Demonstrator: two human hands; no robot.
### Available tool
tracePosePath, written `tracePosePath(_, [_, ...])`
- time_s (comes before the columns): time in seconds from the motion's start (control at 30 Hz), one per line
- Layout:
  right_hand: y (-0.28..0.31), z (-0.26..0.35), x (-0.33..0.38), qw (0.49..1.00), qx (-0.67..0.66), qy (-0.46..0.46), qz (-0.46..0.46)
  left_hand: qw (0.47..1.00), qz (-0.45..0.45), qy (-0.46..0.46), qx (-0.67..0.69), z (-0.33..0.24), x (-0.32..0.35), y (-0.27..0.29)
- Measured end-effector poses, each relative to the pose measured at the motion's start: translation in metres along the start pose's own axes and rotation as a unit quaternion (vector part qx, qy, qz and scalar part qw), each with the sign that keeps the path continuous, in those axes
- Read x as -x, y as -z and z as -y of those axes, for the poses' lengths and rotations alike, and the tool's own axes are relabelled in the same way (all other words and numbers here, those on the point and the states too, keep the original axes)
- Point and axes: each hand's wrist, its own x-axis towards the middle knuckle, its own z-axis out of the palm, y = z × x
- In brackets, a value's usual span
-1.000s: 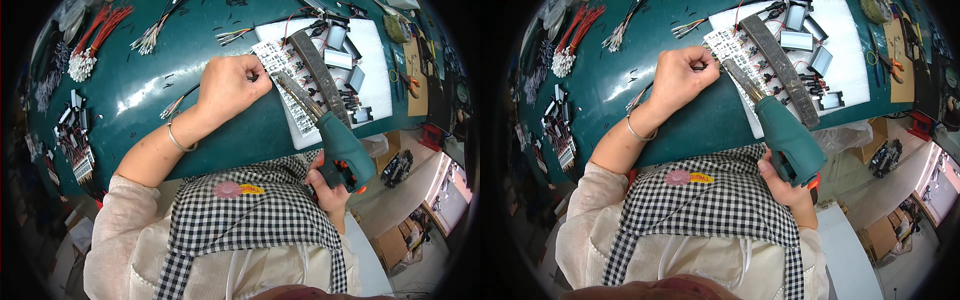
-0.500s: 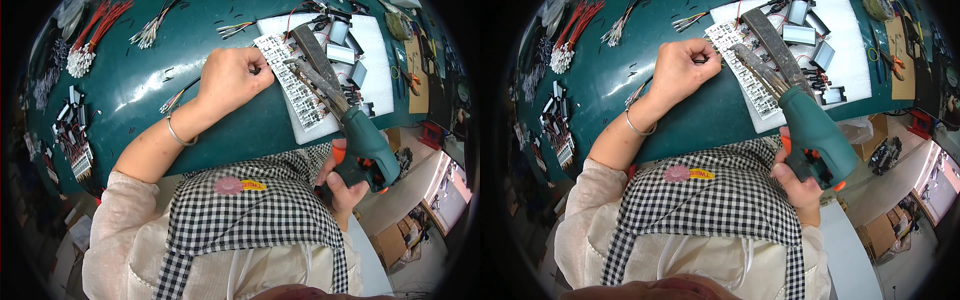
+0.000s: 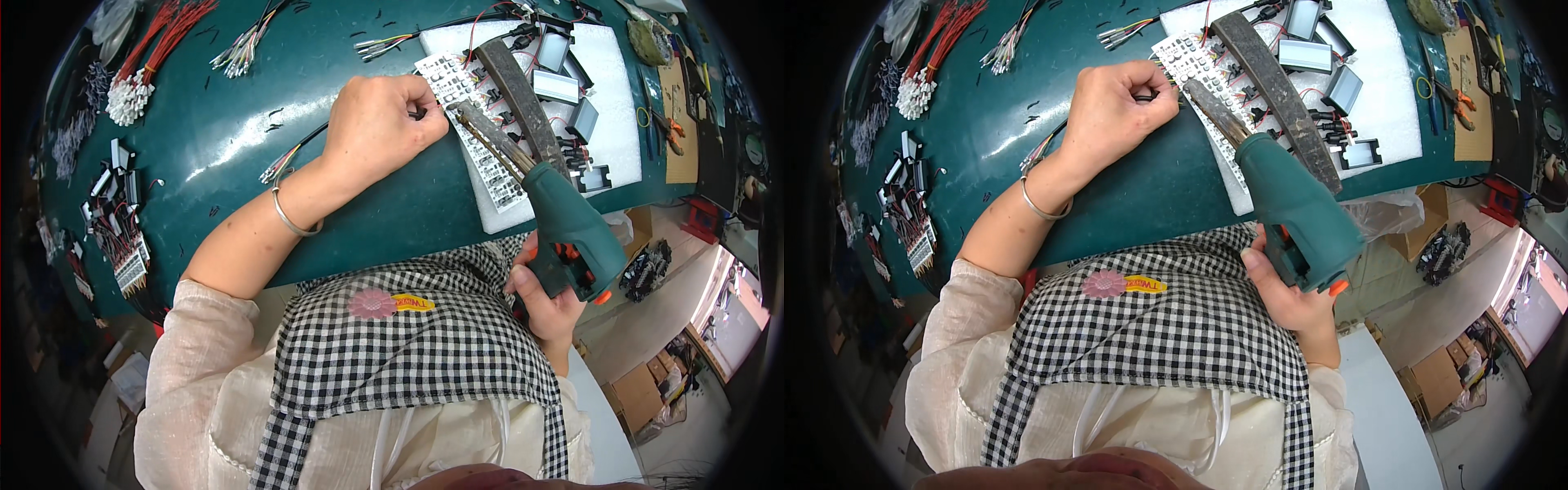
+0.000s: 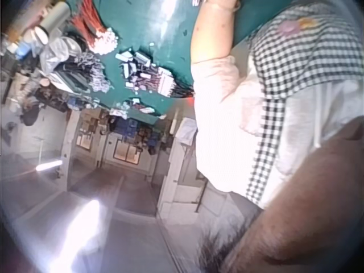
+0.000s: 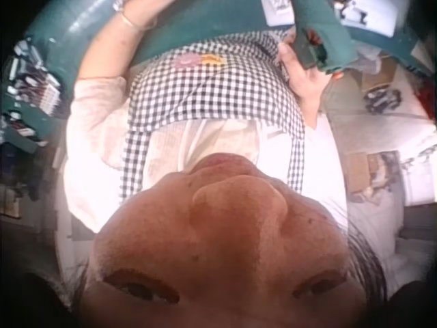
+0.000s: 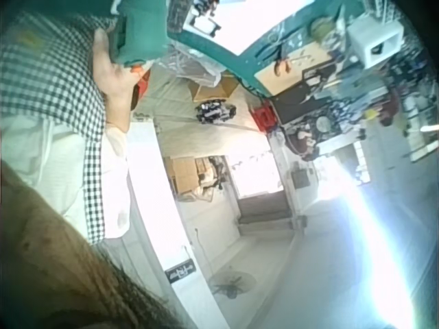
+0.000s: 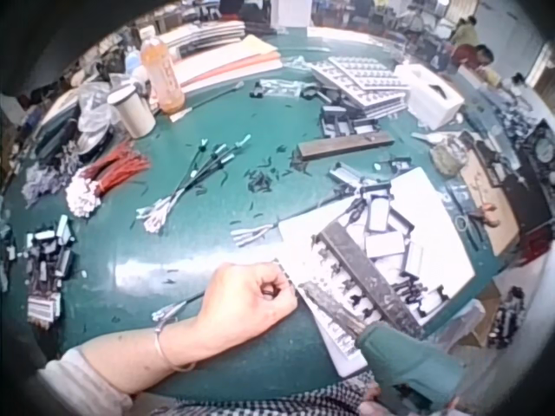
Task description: The person uses a soldering iron to attach wires to a white circuit board. They repeatedly pick up individual wires, position them on the board, and apply the soldering iron to secure the connections. The process is performed one wire at a time on a green workbench.
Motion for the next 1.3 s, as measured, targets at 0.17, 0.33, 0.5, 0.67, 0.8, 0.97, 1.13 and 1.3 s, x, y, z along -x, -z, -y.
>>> tracePosePath(0.17, [0.007,0.001,0.003,1.000,-0.004,-0.004,0.007,1.000,-0.006,-0.007,0.001,-0.001,0.000,0.000])
tracePosePath(0.33, [0.001,0.014,-0.001,0.992,-0.099,0.007,-0.079,1.000,-0.001,0.000,-0.003,-0.002,0.000,0.001])
tracePosePath(0.5, [0.002,0.009,0.003,0.991,-0.095,0.030,-0.088,1.000,-0.015,-0.018,-0.009,-0.001,0.000,-0.001])
tracePosePath(0.67, [0.007,0.003,0.007,0.992,-0.097,0.026,-0.082,0.997,0.072,0.018,0.029,-0.001,-0.002,0.009])
tracePosePath(0.8, [0.009,0.002,0.008,0.992,-0.102,0.022,-0.073,0.995,0.087,0.019,0.042,0.002,-0.002,0.011])
tracePosePath(0.97, [0.007,0.004,0.010,0.994,-0.085,0.014,-0.070,0.997,0.076,0.030,0.013,-0.002,-0.001,0.008])
tracePosePath(1.13, [0.009,-0.002,0.014,0.998,-0.051,0.004,-0.048,0.999,0.032,0.036,0.020,-0.005,0.005,0.002])
tracePosePath(1.3, [0.015,-0.003,0.016,0.998,-0.047,-0.033,-0.004,0.999,0.007,0.026,0.017,-0.005,0.008,-0.002])
